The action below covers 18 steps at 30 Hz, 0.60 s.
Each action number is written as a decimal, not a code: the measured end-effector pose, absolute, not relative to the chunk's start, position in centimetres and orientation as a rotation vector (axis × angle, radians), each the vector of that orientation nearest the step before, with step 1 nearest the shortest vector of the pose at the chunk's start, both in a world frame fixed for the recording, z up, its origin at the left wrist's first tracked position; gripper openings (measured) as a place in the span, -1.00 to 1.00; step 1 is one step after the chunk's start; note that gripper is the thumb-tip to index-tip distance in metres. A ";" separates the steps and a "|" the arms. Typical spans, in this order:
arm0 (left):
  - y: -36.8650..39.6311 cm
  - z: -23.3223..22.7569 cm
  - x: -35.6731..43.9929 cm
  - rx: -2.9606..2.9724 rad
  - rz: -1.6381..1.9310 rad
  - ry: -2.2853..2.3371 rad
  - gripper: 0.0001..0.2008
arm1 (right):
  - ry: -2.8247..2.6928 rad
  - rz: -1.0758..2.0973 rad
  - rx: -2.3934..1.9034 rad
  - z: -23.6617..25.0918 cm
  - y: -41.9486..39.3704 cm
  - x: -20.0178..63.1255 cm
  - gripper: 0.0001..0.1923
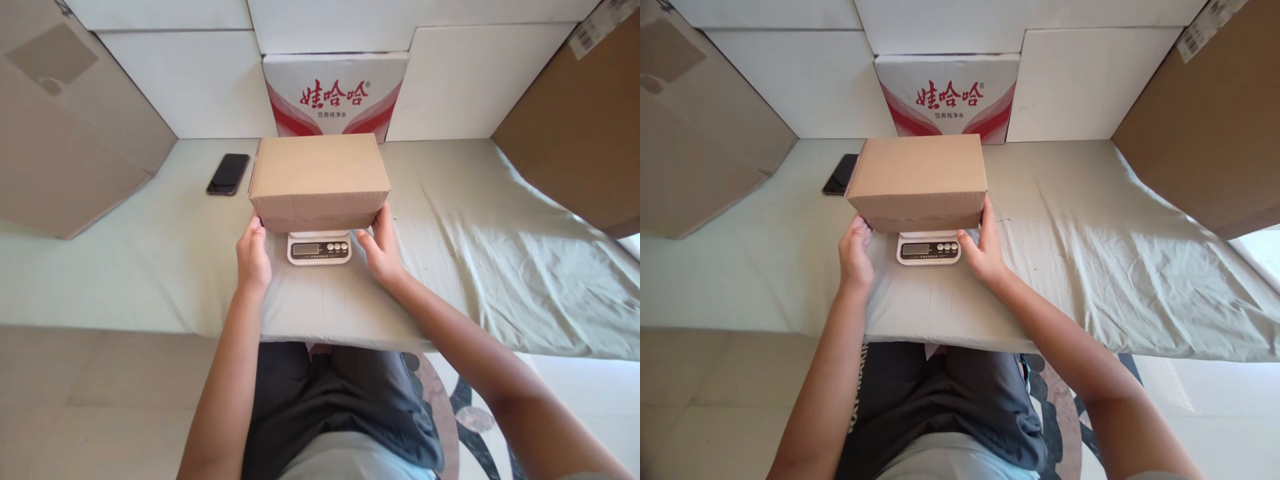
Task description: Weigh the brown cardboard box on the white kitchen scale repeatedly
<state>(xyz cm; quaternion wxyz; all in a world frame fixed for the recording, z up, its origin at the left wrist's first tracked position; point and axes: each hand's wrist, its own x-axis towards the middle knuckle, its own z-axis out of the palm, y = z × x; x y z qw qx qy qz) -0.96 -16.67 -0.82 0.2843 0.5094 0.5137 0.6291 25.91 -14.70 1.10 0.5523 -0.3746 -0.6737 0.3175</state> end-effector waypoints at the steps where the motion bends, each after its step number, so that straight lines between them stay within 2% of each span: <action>1: -16.7 -0.8 -0.9 1.360 1.683 1.374 -0.47 | -1.591 0.750 -0.884 1.1 -14.7 25.9 -0.27; 12: -16.8 -0.8 -0.8 1.359 1.667 1.375 -0.43 | -1.584 0.761 -0.906 0.9 -14.8 25.9 -0.26; 18: -16.5 -0.7 -1.9 1.197 1.947 1.453 -0.33 | -1.383 0.793 -0.911 -0.3 -13.7 27.1 -0.20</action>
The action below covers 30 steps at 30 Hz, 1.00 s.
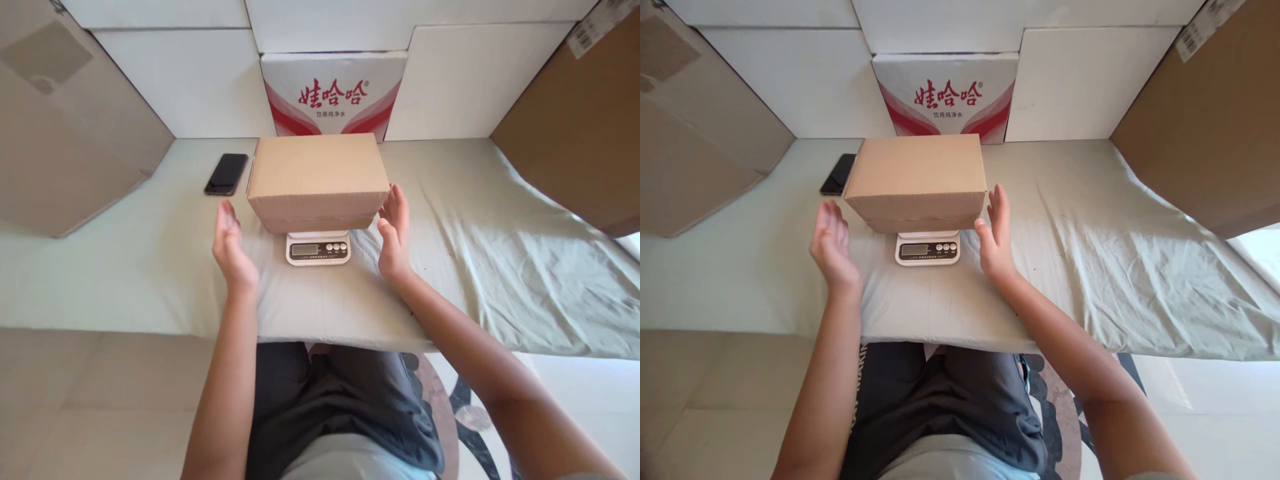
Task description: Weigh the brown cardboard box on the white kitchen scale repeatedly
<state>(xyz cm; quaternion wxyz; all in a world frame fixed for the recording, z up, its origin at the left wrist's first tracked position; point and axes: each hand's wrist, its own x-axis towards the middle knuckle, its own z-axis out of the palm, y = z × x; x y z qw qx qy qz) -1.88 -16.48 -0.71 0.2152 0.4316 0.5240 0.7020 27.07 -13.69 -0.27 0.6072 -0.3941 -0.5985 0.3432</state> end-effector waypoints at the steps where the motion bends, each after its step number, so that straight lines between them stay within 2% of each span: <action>1: -16.4 -0.8 -2.2 1.162 1.965 1.475 -0.33 | -1.350 0.807 -0.920 -0.3 -13.5 27.3 -0.20; 11: -16.4 -0.6 -1.6 1.122 1.886 1.429 -0.43 | -1.266 0.894 -0.907 -0.3 -13.3 27.2 -0.29; 21: -16.6 0.6 -0.8 1.050 1.964 1.503 -0.63 | -1.329 0.896 -0.800 0.0 -13.4 27.1 -0.39; 30: -16.7 1.3 -0.5 1.041 1.964 1.499 -0.63 | -1.406 0.832 -0.760 0.5 -13.6 26.8 -0.40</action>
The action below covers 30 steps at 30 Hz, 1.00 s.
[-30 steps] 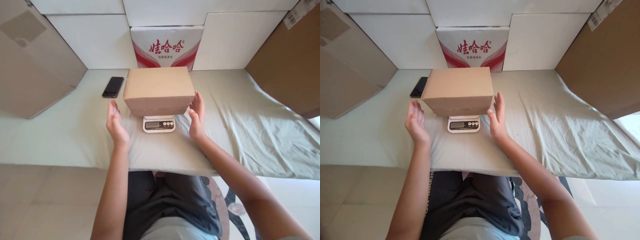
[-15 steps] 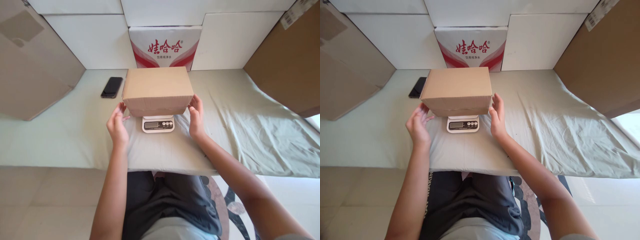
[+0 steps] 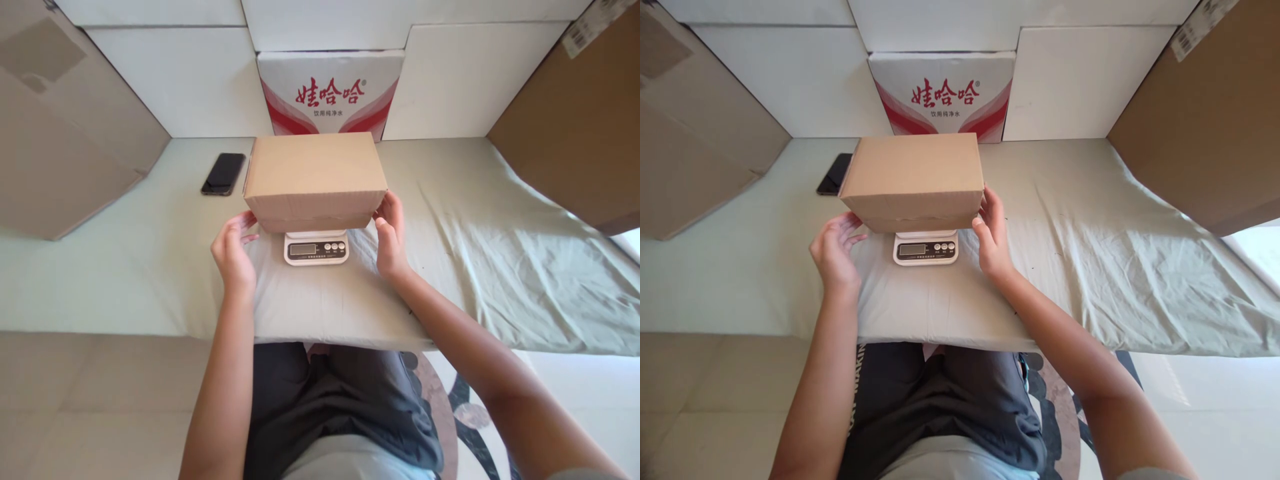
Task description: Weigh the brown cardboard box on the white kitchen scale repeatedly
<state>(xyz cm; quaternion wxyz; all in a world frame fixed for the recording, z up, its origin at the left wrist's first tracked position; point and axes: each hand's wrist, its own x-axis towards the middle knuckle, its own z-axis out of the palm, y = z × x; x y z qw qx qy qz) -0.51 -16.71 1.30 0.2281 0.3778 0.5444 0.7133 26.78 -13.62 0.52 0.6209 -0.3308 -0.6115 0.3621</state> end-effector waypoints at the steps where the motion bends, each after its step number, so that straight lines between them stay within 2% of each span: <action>1: -16.7 1.3 -0.5 1.035 1.966 1.491 -0.63 | -1.410 0.825 -0.758 0.6 -13.6 26.8 -0.40; 6: -16.8 1.0 -0.6 1.064 1.965 1.449 -0.61 | -1.429 0.838 -0.737 0.4 -13.6 26.8 -0.41; 14: -16.9 0.5 -0.5 1.189 1.950 1.363 -0.49 | -1.434 0.921 -0.807 1.4 -14.2 26.4 -0.23; 21: -17.5 0.5 0.8 1.224 1.843 1.279 -0.38 | -1.419 0.909 -0.812 1.7 -15.1 25.0 -0.28; 26: -17.2 2.5 1.6 1.285 1.860 1.171 -0.36 | -1.382 0.863 -0.807 1.2 -14.2 24.9 -0.25; 30: -13.3 5.2 1.6 1.443 1.871 1.113 -0.37 | -1.311 0.819 -0.816 1.4 -11.8 24.1 -0.22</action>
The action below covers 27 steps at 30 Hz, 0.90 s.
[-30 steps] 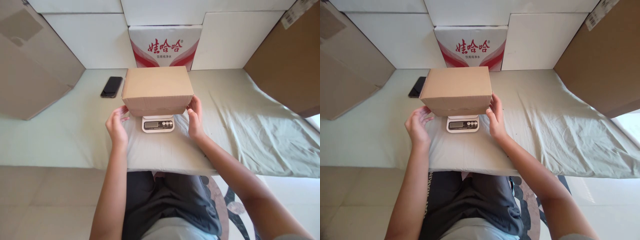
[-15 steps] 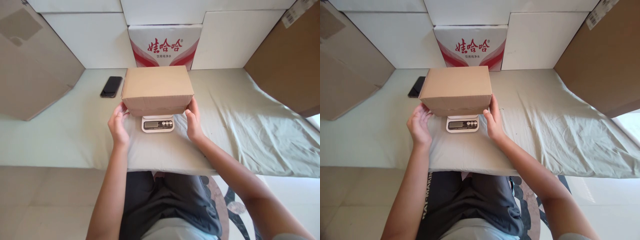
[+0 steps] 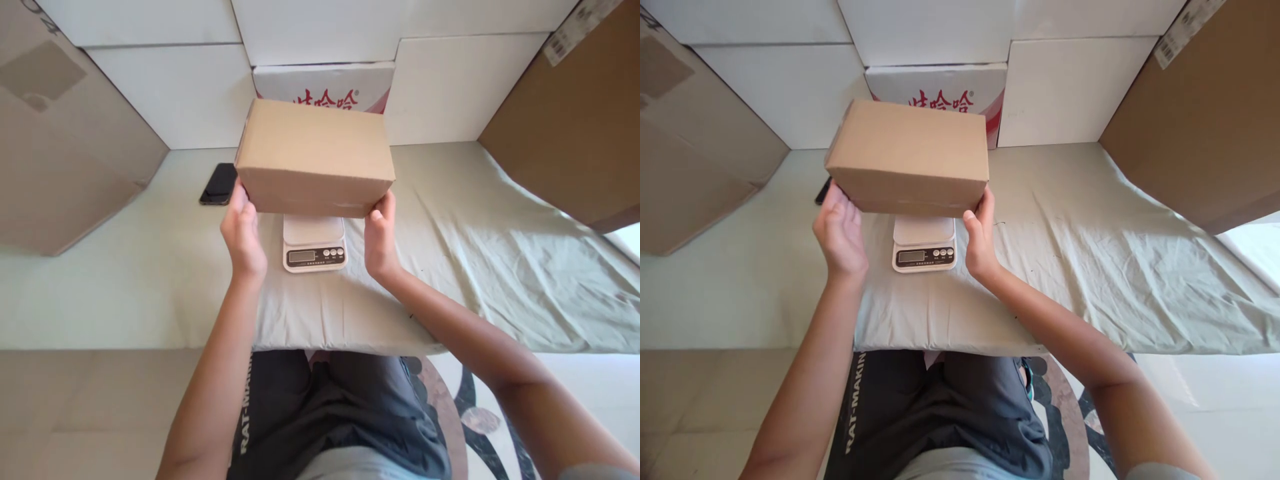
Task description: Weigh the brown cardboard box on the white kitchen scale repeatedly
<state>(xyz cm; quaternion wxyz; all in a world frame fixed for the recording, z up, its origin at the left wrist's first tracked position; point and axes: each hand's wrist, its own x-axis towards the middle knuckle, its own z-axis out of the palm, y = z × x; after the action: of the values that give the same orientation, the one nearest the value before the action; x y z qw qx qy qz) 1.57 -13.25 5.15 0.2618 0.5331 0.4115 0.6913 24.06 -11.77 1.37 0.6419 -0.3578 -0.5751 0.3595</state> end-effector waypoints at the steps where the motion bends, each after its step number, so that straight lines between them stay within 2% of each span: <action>1: -11.6 5.4 1.5 1.461 1.894 1.104 -0.36 | -1.292 0.808 -0.815 1.4 -10.6 23.7 -0.20; 4: -6.1 4.4 1.2 1.463 1.980 1.051 -0.37 | -1.267 0.763 -0.796 1.7 -6.3 22.5 -0.14; 7: -2.0 1.3 0.9 1.319 2.008 1.085 -0.39 | -1.300 0.775 -0.802 1.5 -2.1 21.6 -0.10; 13: -0.2 -2.7 0.6 1.187 1.855 1.184 -0.40 | -1.201 0.939 -0.880 -1.0 0.7 21.3 0.08; 22: -0.3 -3.0 0.5 1.180 1.849 1.183 -0.31 | -1.081 0.988 -0.943 -2.3 1.6 22.0 -0.10; 27: -0.3 -2.9 0.7 1.102 1.854 1.136 -0.32 | -1.100 0.978 -0.939 -2.0 1.3 21.9 -0.02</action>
<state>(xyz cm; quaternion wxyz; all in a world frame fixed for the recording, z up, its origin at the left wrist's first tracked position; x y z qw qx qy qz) 0.73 -0.33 -2.89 0.3445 0.4244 0.4375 0.7140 21.93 1.25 -1.95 0.6426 -0.4120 -0.4826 0.4294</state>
